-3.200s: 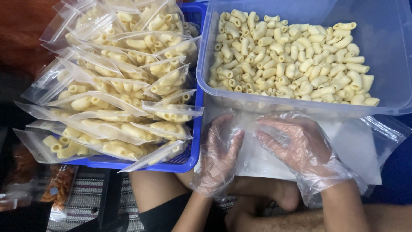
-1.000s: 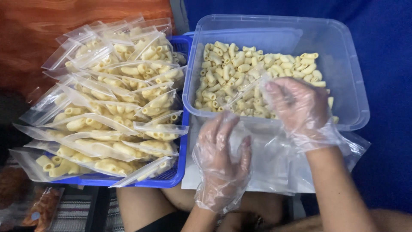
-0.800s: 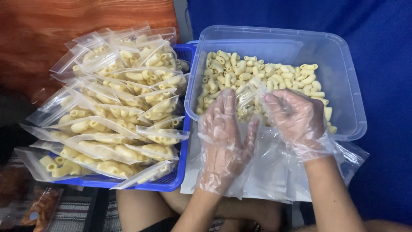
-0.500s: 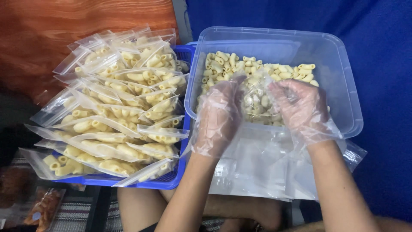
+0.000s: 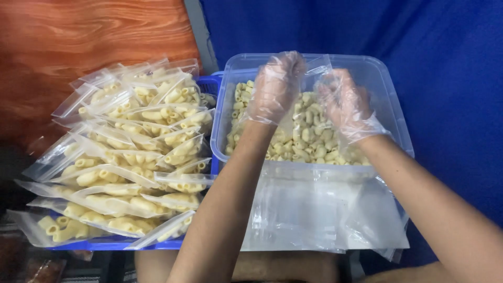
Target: The person scoops macaroni pasta from a large plastic container into small clear plastic bags using gloved hands. The filled bags are then placed into a blue basket next to the container.
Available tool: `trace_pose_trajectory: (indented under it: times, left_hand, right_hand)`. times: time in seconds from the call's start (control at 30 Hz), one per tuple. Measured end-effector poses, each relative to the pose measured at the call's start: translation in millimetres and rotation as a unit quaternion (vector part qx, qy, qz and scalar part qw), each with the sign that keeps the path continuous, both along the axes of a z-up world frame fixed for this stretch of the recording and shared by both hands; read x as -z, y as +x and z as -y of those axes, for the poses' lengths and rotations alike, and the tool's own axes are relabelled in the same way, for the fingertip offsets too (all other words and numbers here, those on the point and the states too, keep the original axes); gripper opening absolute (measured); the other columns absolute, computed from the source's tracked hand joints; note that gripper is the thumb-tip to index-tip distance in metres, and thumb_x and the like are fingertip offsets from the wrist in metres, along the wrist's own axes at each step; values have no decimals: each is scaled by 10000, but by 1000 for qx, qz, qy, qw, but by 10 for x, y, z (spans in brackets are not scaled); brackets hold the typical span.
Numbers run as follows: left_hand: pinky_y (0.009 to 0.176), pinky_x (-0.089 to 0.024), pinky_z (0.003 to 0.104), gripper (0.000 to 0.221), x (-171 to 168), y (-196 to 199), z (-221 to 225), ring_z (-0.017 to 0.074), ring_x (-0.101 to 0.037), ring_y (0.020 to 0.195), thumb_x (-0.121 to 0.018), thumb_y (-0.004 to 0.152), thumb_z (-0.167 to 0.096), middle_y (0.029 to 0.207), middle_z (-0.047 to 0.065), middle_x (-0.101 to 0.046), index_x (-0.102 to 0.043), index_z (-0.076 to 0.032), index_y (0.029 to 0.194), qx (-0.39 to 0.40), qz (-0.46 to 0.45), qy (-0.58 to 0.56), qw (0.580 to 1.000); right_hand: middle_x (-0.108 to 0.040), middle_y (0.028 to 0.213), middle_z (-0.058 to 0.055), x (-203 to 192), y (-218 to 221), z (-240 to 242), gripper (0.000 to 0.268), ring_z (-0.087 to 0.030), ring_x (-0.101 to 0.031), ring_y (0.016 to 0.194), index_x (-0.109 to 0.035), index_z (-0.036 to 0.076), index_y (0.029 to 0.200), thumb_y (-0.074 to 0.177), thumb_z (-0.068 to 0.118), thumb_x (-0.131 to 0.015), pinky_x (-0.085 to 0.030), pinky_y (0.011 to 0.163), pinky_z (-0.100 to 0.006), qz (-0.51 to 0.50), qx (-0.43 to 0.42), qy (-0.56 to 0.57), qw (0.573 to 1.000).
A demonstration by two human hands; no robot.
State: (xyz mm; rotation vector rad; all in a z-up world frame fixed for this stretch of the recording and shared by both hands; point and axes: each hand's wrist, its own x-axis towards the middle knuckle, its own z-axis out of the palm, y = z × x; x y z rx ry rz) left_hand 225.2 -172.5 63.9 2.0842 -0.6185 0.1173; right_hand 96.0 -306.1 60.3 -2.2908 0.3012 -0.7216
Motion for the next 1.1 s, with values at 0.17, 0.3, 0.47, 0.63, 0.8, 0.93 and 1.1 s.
trace_pose_trajectory:
  times: [0.17, 0.3, 0.47, 0.63, 0.8, 0.93, 1.1]
  left_hand:
    - [844, -600, 485, 241, 65, -94, -18, 316, -737, 965, -562, 965, -451, 864, 39, -756, -691, -256, 907, 26, -26, -8, 999]
    - [824, -600, 483, 239, -530, -671, -355, 345, -744, 943, -529, 979, -376, 878, 78, -763, -693, -211, 924, 73, -21, -5, 997]
    - [745, -596, 475, 257, 198, -161, -70, 403, -738, 855, -493, 985, -238, 859, 157, -758, -709, -117, 917, 143, 25, 5, 989]
    - [686, -596, 510, 166, 139, -228, -99, 461, -710, 824, -573, 939, -108, 877, 253, -724, -685, 12, 915, 230, 201, 34, 951]
    - [768, -605, 494, 285, 36, -235, -71, 429, -731, 892, -496, 1024, -298, 935, 191, -755, -684, -93, 1089, 242, 59, 29, 968]
    - [764, -605, 465, 249, -125, -266, -147, 384, -731, 913, -493, 1024, -349, 905, 159, -745, -651, -158, 1030, 225, 54, 78, 970]
    - [720, -607, 440, 289, -223, -361, -124, 380, -740, 835, -492, 1041, -402, 841, 150, -737, -638, -162, 975, 233, 52, 69, 969]
  right_hand:
    - [-759, 923, -136, -38, 258, 252, 102, -415, -723, 946, -697, 182, 1118, 1027, 229, -692, -563, 766, -536, 26, -54, -120, 991]
    - [-758, 960, -97, -12, 372, 470, 156, -378, -717, 987, -695, 240, 1108, 1118, 320, -562, -554, 847, -518, 19, -80, -116, 990]
    - [-672, 652, -30, 15, 223, 542, 163, -261, -674, 672, -666, 230, 1053, 1097, 278, -517, -551, 718, -407, -14, -149, -68, 986]
    - [-707, 882, -168, 84, 396, 643, 167, -418, -682, 854, -655, 177, 1123, 1122, 266, -514, -535, 747, -491, 59, -201, -117, 971]
    - [-696, 832, -232, 65, 375, 586, 158, -465, -682, 830, -672, 41, 1040, 1081, 175, -599, -533, 723, -514, 105, -198, -112, 968]
    - [-686, 796, -157, 130, 445, 679, 169, -408, -680, 805, -689, 111, 1002, 1100, 181, -570, -545, 728, -449, 125, -193, -139, 963]
    - [-653, 766, -99, 135, 478, 737, 192, -378, -667, 798, -685, 165, 958, 1093, 233, -566, -530, 743, -451, 134, -186, -157, 961]
